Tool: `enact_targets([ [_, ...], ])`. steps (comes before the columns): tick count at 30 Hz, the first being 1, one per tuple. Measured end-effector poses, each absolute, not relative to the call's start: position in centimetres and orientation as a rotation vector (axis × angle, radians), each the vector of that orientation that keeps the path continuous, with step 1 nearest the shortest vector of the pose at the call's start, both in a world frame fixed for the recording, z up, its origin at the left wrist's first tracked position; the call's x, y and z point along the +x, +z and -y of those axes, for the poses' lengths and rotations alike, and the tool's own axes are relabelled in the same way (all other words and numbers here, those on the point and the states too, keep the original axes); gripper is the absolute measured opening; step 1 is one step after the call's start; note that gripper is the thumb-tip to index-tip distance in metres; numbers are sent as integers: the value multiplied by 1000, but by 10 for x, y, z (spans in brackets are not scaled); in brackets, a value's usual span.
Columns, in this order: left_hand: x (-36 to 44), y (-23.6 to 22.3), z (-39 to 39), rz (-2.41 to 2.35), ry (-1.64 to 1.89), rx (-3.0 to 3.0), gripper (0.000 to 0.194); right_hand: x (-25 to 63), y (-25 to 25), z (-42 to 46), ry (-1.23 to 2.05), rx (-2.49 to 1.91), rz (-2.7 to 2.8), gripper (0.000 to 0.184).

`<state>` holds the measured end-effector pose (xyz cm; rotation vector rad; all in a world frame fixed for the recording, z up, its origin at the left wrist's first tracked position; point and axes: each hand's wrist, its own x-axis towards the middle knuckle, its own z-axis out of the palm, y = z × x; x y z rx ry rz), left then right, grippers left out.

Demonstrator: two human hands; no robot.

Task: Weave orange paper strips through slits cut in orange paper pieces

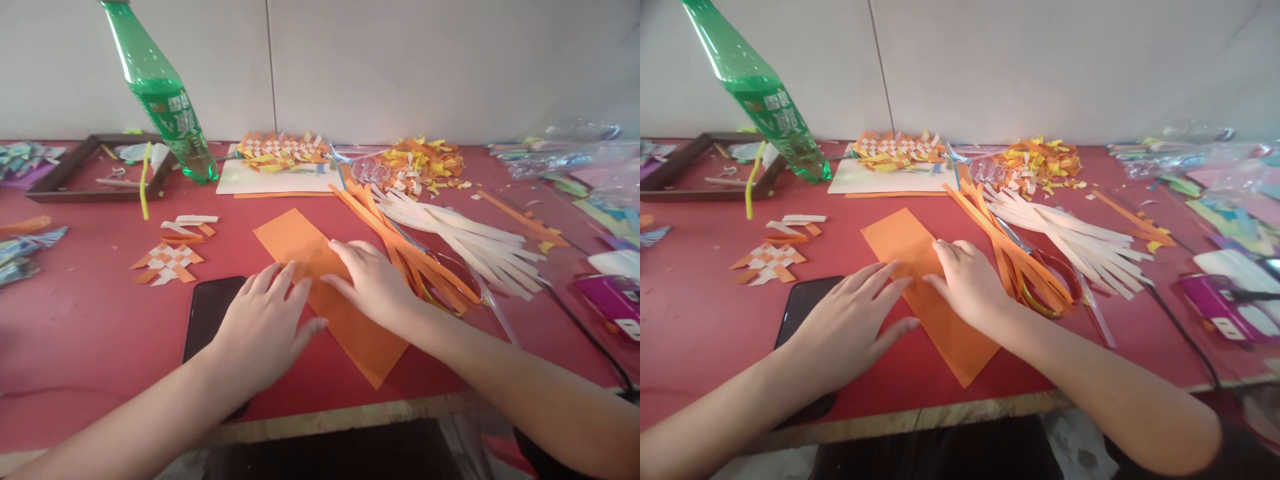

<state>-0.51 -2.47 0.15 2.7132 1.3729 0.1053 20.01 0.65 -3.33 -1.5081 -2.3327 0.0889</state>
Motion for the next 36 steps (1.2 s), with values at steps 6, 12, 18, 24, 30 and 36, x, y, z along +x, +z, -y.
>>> enact_targets([
  [6,-2,-3,23,-1394,53,2736,55,212,-21,-16,796,-1691,1803,52],
  [12,-1,-6,11,-1340,76,2722,53,225,-1,-25,942,-1866,1871,31],
  [18,-4,-13,8,-1338,126,2665,54,225,5,-7,940,-1747,1874,34],
  [24,-10,-15,9,-1302,152,2701,61,227,-1,20,744,-1404,2069,43],
  [30,-15,-15,11,-1254,113,2720,69,241,-14,16,637,-864,2434,82],
  [36,-15,-16,8,-1219,158,2777,74,240,-20,13,539,-734,2565,78],
])
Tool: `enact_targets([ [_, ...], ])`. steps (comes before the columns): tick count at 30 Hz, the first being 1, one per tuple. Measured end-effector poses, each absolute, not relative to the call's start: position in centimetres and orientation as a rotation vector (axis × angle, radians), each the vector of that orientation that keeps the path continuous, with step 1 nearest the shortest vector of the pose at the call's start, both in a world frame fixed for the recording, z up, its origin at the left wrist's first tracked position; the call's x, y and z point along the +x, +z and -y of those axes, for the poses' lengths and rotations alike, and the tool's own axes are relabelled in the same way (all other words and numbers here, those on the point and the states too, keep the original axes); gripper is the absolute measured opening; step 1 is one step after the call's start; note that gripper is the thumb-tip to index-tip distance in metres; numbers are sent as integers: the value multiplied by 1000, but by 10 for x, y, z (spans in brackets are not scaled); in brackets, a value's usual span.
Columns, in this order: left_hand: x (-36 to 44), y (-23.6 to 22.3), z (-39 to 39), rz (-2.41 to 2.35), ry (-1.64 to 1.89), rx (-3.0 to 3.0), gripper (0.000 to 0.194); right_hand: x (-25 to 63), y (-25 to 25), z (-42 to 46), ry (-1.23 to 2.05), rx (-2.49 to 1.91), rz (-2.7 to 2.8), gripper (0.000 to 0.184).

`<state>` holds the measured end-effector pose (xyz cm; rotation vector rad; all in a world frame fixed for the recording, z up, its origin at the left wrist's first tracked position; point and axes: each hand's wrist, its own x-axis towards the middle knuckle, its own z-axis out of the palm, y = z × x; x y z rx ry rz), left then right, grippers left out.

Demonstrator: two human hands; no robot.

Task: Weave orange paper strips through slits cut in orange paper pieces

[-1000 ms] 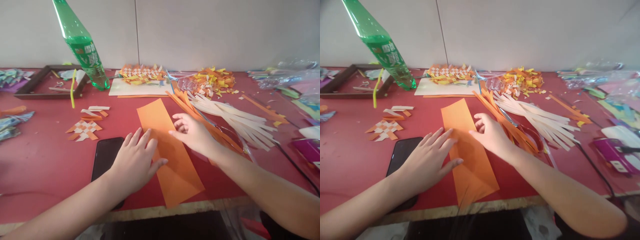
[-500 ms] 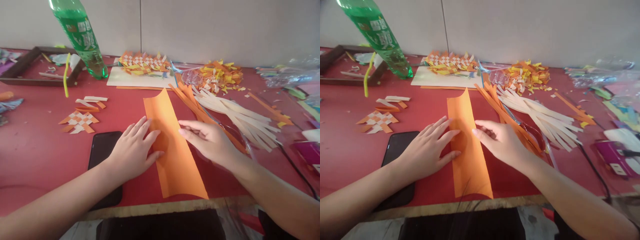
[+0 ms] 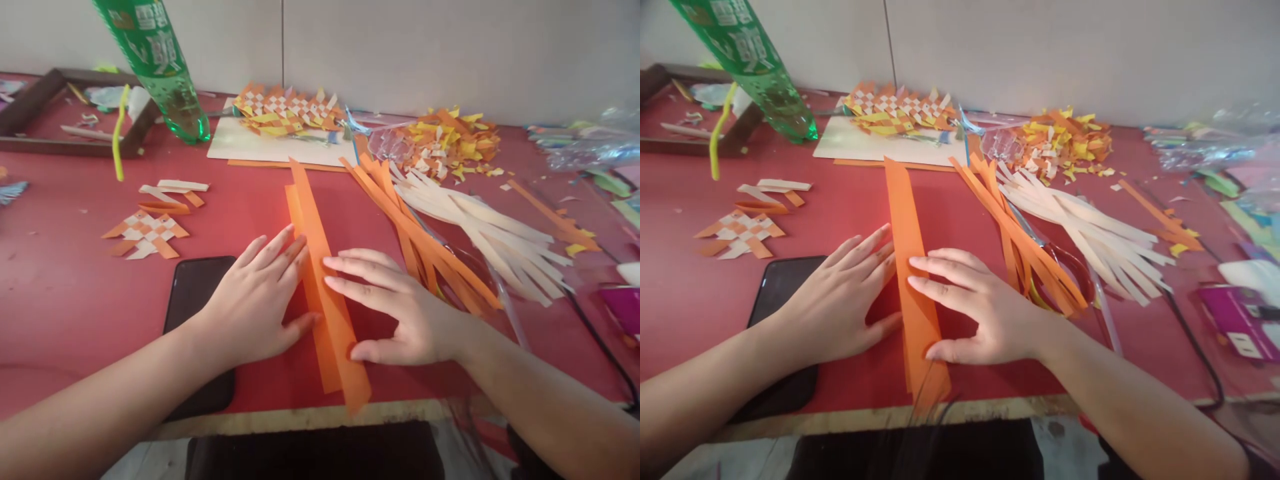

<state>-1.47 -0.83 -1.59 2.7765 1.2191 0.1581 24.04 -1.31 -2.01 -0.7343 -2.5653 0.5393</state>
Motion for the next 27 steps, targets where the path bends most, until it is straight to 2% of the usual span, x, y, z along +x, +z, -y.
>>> enact_targets([
  [5,-13,-13,7,-1296,203,2795,62,234,-24,13,510,-753,2624,72],
  [12,-13,-6,8,-1520,367,2733,55,233,-26,12,471,-814,2648,71],
  [18,-12,-8,12,-1421,364,2769,59,231,-27,12,430,-809,2658,73],
  [23,-11,-13,15,-1326,355,2799,83,230,-28,13,453,-833,2669,70],
  [27,-10,-15,17,-1314,295,2786,81,230,-27,13,490,-851,2664,70],
])
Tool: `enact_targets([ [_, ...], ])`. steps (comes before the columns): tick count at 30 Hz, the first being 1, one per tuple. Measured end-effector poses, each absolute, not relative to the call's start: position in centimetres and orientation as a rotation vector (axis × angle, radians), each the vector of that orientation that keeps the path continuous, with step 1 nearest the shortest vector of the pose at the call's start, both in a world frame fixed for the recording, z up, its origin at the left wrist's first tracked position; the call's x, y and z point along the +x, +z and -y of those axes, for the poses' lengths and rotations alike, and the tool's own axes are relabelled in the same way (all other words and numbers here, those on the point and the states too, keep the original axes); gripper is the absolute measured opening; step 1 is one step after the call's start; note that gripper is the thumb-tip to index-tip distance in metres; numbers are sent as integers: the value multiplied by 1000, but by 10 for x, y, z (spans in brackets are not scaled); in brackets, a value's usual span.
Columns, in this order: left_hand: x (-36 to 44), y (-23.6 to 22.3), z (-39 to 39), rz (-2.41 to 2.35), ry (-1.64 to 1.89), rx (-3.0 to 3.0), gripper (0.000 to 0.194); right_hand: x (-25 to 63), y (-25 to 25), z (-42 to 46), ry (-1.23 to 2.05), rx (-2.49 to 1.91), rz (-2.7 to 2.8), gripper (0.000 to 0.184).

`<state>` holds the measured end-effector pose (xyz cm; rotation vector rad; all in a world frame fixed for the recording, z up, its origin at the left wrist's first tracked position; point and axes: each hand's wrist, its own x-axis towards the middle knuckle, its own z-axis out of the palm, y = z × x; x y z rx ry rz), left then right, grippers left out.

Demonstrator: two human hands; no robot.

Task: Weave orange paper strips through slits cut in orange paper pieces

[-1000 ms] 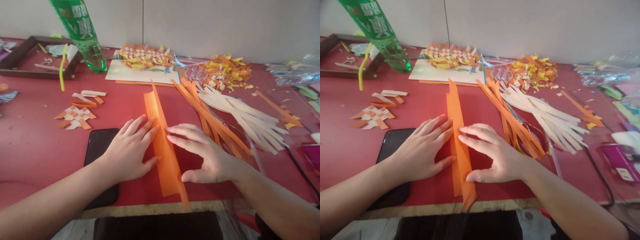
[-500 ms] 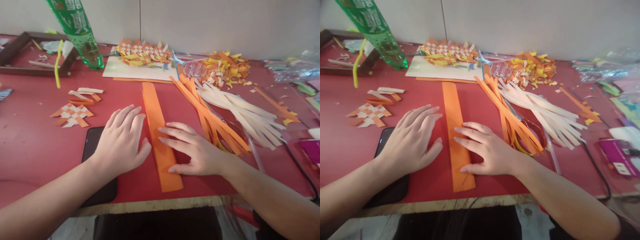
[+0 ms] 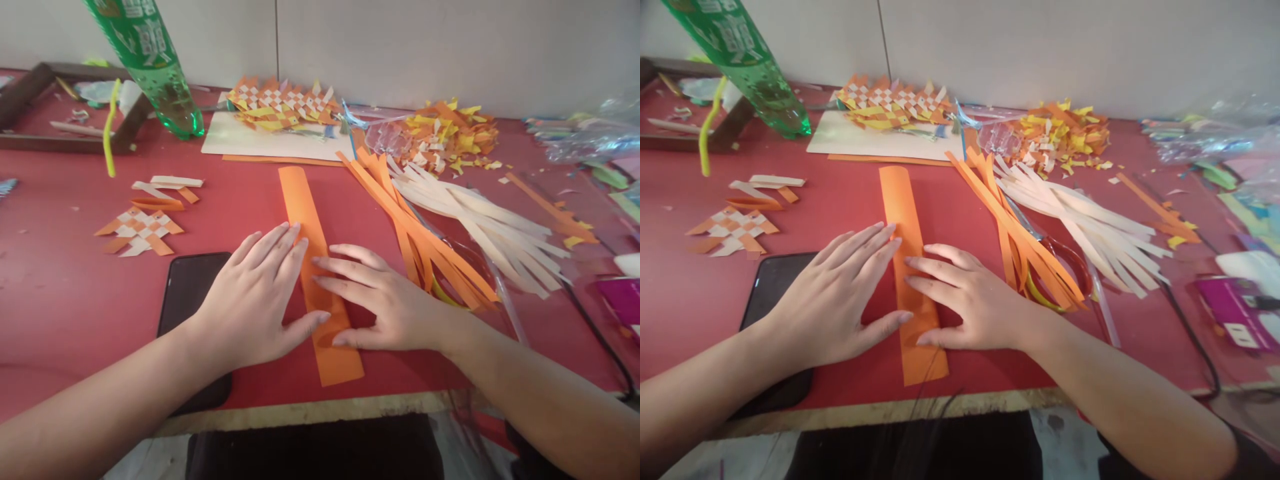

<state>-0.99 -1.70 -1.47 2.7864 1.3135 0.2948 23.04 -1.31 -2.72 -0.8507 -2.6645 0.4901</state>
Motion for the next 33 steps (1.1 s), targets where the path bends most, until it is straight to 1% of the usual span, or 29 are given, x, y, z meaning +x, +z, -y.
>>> enact_targets([
  [2,-10,-16,18,-1306,274,2781,81,230,-26,13,498,-856,2664,71],
  [7,-9,-19,20,-1268,252,2782,92,229,-26,13,514,-872,2664,70],
  [10,-9,-20,20,-1259,222,2797,95,229,-26,13,506,-878,2673,70],
  [27,-8,-21,20,-1260,149,2825,97,229,-26,12,524,-881,2684,70],
  [33,-8,-20,21,-1262,103,2807,94,229,-27,12,500,-879,2704,70],
])
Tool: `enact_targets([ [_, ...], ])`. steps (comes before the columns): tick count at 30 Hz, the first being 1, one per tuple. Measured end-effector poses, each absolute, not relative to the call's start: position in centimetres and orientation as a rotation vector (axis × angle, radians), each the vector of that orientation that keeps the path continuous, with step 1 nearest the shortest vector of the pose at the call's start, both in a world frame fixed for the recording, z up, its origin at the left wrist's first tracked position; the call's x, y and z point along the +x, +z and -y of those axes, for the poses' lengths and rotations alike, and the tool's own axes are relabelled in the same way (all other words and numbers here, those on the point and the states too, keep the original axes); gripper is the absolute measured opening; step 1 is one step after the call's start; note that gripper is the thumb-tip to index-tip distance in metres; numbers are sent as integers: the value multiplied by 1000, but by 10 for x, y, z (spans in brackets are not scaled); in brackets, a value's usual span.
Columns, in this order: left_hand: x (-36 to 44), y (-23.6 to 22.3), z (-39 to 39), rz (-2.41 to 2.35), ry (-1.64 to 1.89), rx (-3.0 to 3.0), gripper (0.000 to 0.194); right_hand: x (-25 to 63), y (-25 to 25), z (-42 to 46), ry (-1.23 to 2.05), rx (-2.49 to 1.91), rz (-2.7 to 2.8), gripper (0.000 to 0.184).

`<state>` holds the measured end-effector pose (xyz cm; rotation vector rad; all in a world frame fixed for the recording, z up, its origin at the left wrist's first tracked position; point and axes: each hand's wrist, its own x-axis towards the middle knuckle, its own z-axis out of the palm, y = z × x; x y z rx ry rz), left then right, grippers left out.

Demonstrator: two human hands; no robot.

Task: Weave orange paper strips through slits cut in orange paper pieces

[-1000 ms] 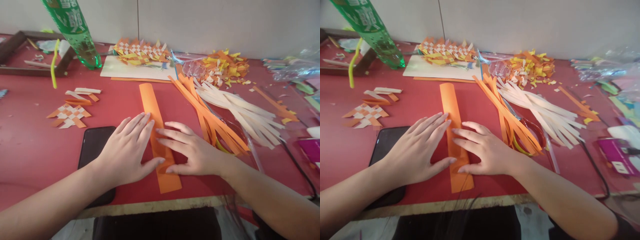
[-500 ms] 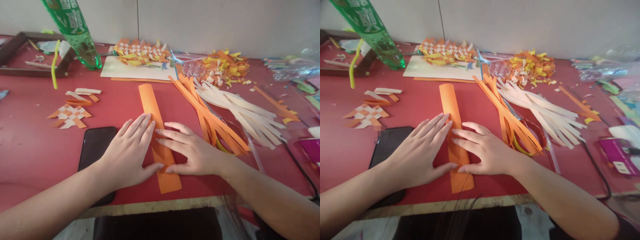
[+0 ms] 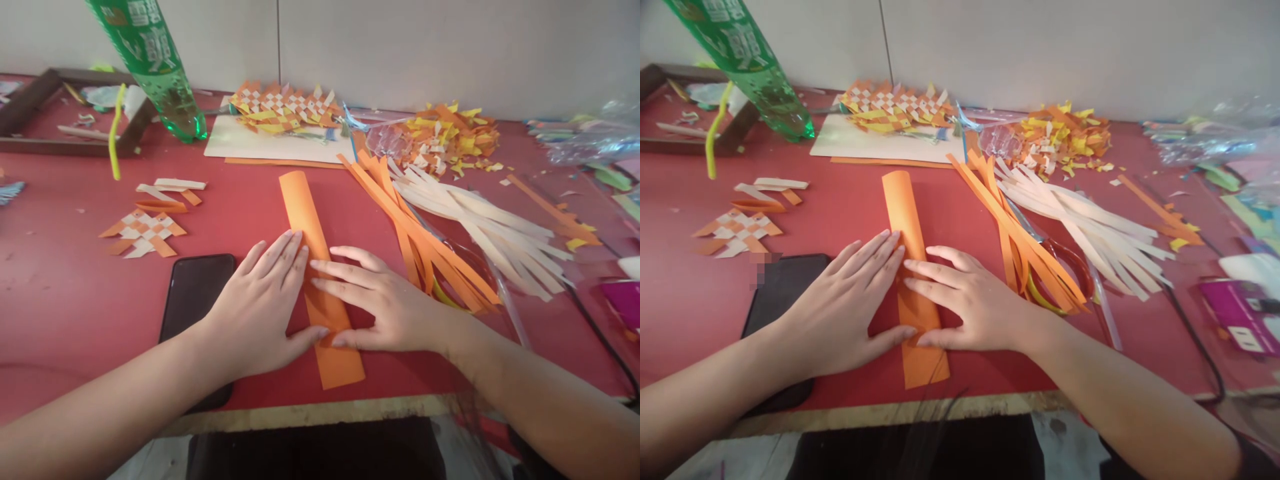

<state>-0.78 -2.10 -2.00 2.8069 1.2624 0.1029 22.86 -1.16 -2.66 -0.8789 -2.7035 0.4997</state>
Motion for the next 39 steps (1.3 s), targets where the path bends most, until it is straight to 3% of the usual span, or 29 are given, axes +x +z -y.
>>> enact_targets([
  [13,-6,-20,20,-1255,62,2773,93,230,-26,12,505,-874,2690,70],
  [25,-8,-23,20,-1245,62,2772,96,198,-16,-24,221,-1075,2533,42],
  [39,-9,-26,21,-1253,94,2763,98,179,-40,-65,132,-1189,2507,43],
])
